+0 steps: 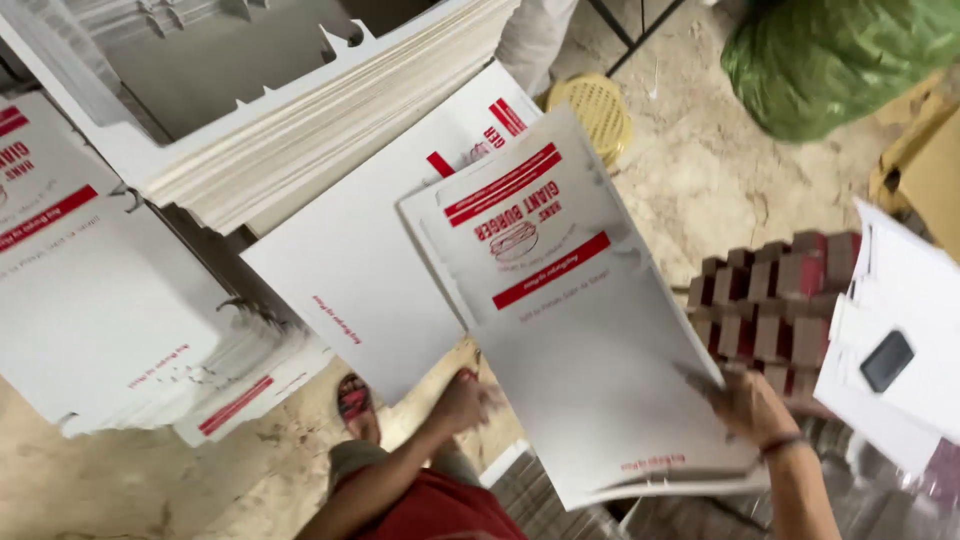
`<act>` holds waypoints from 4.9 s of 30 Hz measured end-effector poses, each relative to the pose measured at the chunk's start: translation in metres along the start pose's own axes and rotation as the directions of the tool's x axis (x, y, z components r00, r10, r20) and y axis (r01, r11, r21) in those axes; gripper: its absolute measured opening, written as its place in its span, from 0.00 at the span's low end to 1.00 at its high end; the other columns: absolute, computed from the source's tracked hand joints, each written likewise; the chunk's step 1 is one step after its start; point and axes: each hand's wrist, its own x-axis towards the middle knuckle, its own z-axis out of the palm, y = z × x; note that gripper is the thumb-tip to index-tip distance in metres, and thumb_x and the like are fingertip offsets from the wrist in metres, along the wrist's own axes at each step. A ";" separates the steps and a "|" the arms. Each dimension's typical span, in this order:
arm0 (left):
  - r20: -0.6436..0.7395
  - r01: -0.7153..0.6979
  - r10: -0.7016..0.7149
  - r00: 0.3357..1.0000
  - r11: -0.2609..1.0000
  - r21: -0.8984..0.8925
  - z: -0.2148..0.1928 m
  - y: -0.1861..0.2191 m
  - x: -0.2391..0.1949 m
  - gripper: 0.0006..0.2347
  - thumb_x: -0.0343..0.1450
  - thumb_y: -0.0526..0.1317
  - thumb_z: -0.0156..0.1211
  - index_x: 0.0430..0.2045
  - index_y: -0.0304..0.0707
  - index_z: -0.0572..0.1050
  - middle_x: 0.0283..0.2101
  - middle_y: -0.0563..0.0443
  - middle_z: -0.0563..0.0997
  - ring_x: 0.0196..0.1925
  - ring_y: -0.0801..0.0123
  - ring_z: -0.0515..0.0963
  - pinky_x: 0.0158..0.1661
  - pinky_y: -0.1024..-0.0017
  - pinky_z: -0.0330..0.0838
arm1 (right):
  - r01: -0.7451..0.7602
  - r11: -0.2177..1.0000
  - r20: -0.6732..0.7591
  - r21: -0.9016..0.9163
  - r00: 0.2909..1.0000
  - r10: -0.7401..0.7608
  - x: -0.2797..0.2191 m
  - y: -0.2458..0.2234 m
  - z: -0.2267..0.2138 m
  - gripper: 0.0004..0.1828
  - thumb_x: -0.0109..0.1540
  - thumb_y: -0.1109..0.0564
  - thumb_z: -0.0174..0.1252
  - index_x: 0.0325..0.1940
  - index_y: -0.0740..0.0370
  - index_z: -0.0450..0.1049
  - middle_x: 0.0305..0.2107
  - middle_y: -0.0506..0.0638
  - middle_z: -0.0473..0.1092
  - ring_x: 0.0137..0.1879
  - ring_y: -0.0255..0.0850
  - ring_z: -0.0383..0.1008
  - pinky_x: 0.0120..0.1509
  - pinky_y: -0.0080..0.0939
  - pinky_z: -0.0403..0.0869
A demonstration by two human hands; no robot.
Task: Manually removing the perforated waste material from stacks of printed cardboard burger box sheets.
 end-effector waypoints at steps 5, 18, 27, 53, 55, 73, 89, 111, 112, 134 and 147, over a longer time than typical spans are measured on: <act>-0.955 -0.666 0.035 0.294 0.725 -0.179 -0.158 0.102 -0.096 0.50 0.60 0.54 0.72 0.74 0.43 0.45 0.76 0.43 0.54 0.78 0.55 0.52 0.72 0.57 0.46 | 0.666 0.421 -0.006 -0.616 0.530 -0.848 -0.041 0.090 -0.042 0.28 0.63 0.56 0.56 0.69 0.45 0.65 0.42 0.48 0.81 0.20 0.34 0.87 0.25 0.35 0.94; -0.524 -0.980 0.842 0.127 0.023 -0.200 -0.192 0.030 -0.209 0.34 0.70 0.54 0.71 0.67 0.37 0.64 0.67 0.43 0.70 0.68 0.56 0.73 0.67 0.50 0.72 | 0.219 0.404 -0.026 -0.888 0.853 -0.521 0.034 0.062 -0.160 0.27 0.51 0.20 0.59 0.55 0.02 0.68 0.21 0.17 0.80 0.21 0.16 0.77 0.31 0.21 0.82; -0.609 -0.203 -0.647 0.459 0.591 -0.780 -0.196 0.059 -0.266 0.17 0.70 0.39 0.63 0.53 0.46 0.76 0.56 0.47 0.82 0.65 0.58 0.76 0.67 0.52 0.66 | 0.583 0.417 0.471 -0.698 0.811 -0.346 0.104 -0.289 -0.165 0.22 0.69 0.34 0.43 0.46 0.47 0.75 0.31 0.40 0.74 0.34 0.29 0.76 0.41 0.26 0.81; -0.886 0.469 0.445 0.126 0.761 0.449 -0.042 -0.172 -0.077 0.09 0.69 0.46 0.64 0.39 0.50 0.84 0.36 0.21 0.78 0.43 0.33 0.83 0.30 0.59 0.81 | 0.644 0.764 -0.102 0.033 0.763 -0.638 0.450 -0.128 0.038 0.21 0.66 0.53 0.55 0.58 0.71 0.74 0.44 0.76 0.73 0.57 0.71 0.72 0.61 0.67 0.72; -0.948 0.233 -0.302 0.099 0.933 -0.273 -0.066 -0.076 -0.109 0.22 0.65 0.51 0.68 0.52 0.46 0.75 0.41 0.25 0.80 0.48 0.39 0.82 0.42 0.53 0.77 | 0.710 0.705 -0.102 -0.010 0.700 -0.707 0.476 -0.128 0.048 0.18 0.68 0.54 0.53 0.54 0.70 0.76 0.41 0.75 0.73 0.53 0.70 0.74 0.56 0.67 0.72; -0.669 -0.201 -0.731 -0.134 0.681 -0.704 -0.254 -0.002 -0.140 0.28 0.68 0.40 0.62 0.66 0.35 0.65 0.51 0.32 0.81 0.58 0.39 0.78 0.56 0.49 0.73 | 0.533 0.762 -0.040 -0.368 0.810 -0.585 0.517 -0.149 0.052 0.25 0.67 0.43 0.47 0.57 0.57 0.80 0.41 0.59 0.81 0.54 0.59 0.79 0.59 0.59 0.76; -0.753 0.097 -0.654 0.078 0.756 -0.647 -0.289 -0.092 -0.110 0.42 0.62 0.50 0.70 0.73 0.51 0.54 0.66 0.47 0.70 0.61 0.41 0.74 0.59 0.45 0.70 | 0.404 0.843 -0.028 -0.354 0.897 -0.442 0.500 -0.166 0.051 0.31 0.68 0.39 0.41 0.55 0.67 0.75 0.51 0.70 0.75 0.61 0.67 0.72 0.69 0.63 0.69; -0.993 0.369 0.110 -0.028 0.925 0.092 -0.274 -0.061 -0.167 0.18 0.69 0.35 0.72 0.56 0.40 0.84 0.44 0.52 0.74 0.45 0.65 0.77 0.41 0.63 0.81 | 0.561 0.757 -0.255 -0.334 0.720 -0.646 0.408 -0.180 0.049 0.14 0.70 0.55 0.46 0.58 0.53 0.71 0.43 0.61 0.76 0.40 0.59 0.79 0.37 0.61 0.78; -0.991 0.341 0.137 -0.004 0.932 0.127 -0.272 -0.060 -0.171 0.15 0.71 0.38 0.73 0.52 0.40 0.84 0.44 0.52 0.72 0.43 0.66 0.76 0.37 0.66 0.82 | 0.535 0.768 -0.206 -0.353 0.756 -0.621 0.410 -0.185 0.047 0.16 0.69 0.54 0.45 0.58 0.54 0.71 0.46 0.61 0.76 0.44 0.61 0.78 0.42 0.63 0.77; -0.841 0.445 0.533 -0.096 0.778 0.442 -0.240 -0.022 -0.221 0.10 0.73 0.31 0.65 0.48 0.38 0.83 0.45 0.47 0.84 0.51 0.56 0.79 0.64 0.47 0.75 | 0.748 -0.144 0.050 -0.649 -0.146 -0.988 0.413 -0.395 -0.034 0.29 0.68 0.37 0.60 0.63 0.60 0.76 0.51 0.65 0.76 0.59 0.60 0.75 0.74 0.72 0.63; -0.957 0.526 -0.116 0.267 0.849 0.043 -0.313 -0.081 -0.112 0.14 0.70 0.43 0.67 0.49 0.44 0.81 0.47 0.51 0.79 0.53 0.54 0.79 0.49 0.59 0.81 | 0.661 0.256 0.208 -0.705 0.539 -0.817 0.498 -0.454 0.047 0.35 0.50 0.49 0.66 0.62 0.57 0.75 0.61 0.54 0.63 0.67 0.57 0.66 0.61 0.65 0.75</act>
